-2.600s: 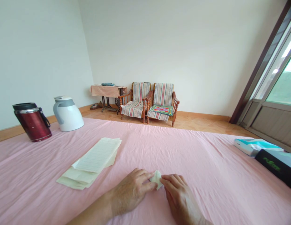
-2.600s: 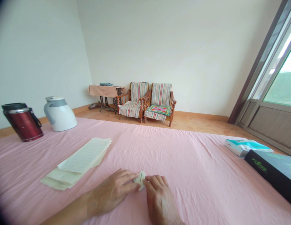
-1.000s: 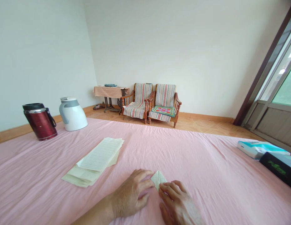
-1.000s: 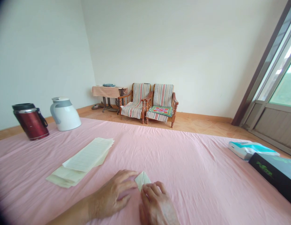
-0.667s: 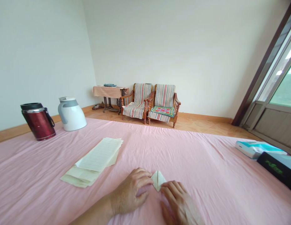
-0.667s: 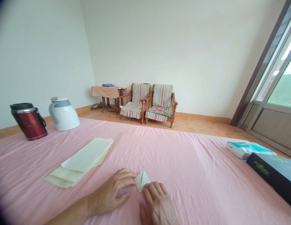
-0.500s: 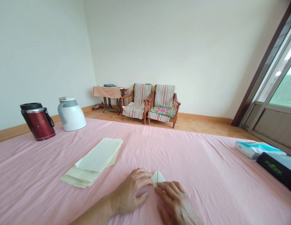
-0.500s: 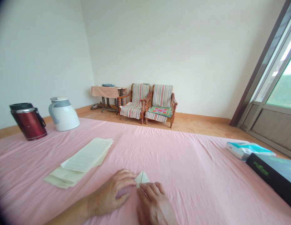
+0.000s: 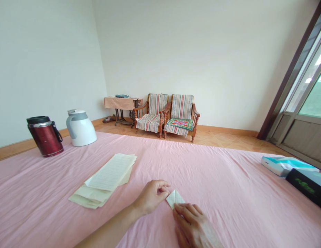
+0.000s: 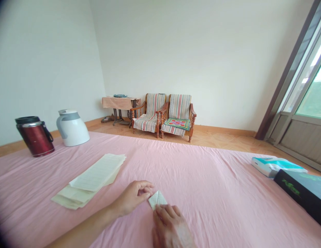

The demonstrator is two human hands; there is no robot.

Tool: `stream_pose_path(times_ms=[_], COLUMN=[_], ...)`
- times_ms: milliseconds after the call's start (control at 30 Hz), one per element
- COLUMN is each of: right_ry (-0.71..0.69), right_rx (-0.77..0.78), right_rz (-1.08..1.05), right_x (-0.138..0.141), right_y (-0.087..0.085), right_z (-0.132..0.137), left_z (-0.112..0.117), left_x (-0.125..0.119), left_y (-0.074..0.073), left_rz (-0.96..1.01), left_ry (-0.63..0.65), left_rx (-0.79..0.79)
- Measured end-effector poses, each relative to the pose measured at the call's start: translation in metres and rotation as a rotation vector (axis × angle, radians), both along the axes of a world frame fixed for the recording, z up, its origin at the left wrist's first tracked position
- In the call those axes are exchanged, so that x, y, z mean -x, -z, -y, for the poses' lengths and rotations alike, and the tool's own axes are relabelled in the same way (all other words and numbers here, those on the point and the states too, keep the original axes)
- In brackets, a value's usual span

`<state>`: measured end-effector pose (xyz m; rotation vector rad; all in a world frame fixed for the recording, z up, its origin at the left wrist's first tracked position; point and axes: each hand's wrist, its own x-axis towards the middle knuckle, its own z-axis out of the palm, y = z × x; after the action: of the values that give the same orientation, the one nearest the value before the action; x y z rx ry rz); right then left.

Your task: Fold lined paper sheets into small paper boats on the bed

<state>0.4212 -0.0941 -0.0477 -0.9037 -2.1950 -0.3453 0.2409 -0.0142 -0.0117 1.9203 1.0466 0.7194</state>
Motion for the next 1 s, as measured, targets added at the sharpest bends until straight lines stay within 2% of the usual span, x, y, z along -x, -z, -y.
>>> stream_pose_path(times_ms=[167,267,333,467,633,1000], right_ry=[0.01,0.034,0.059,0.057,0.031,0.044], right_rx=[-0.073,-0.173,-0.181,-0.124,-0.075,-0.03], right_rz=[-0.033,-0.103,-0.121,-0.1,-0.029,-0.052], right_x=[0.002,0.006,0.007,0.005,0.002,0.002], right_y=[0.008,0.016,0.017,0.003,-0.015,-0.011], right_z=[-0.002,-0.006,-0.006,0.0,0.006,0.007], left_z=[-0.001,0.007,0.013,0.024,0.034,0.038], left_x=[-0.015,-0.018,-0.016,-0.004,0.009,0.006], left_y=[-0.001,-0.008,-0.014,-0.022,-0.021,-0.017], left_rz=[0.014,0.032,0.047,0.097,0.124,0.126], left_ry=[-0.033,-0.033,-0.04,-0.059,-0.04,0.02], left_rx=[0.01,-0.012,-0.037,-0.134,-0.258,-0.353])
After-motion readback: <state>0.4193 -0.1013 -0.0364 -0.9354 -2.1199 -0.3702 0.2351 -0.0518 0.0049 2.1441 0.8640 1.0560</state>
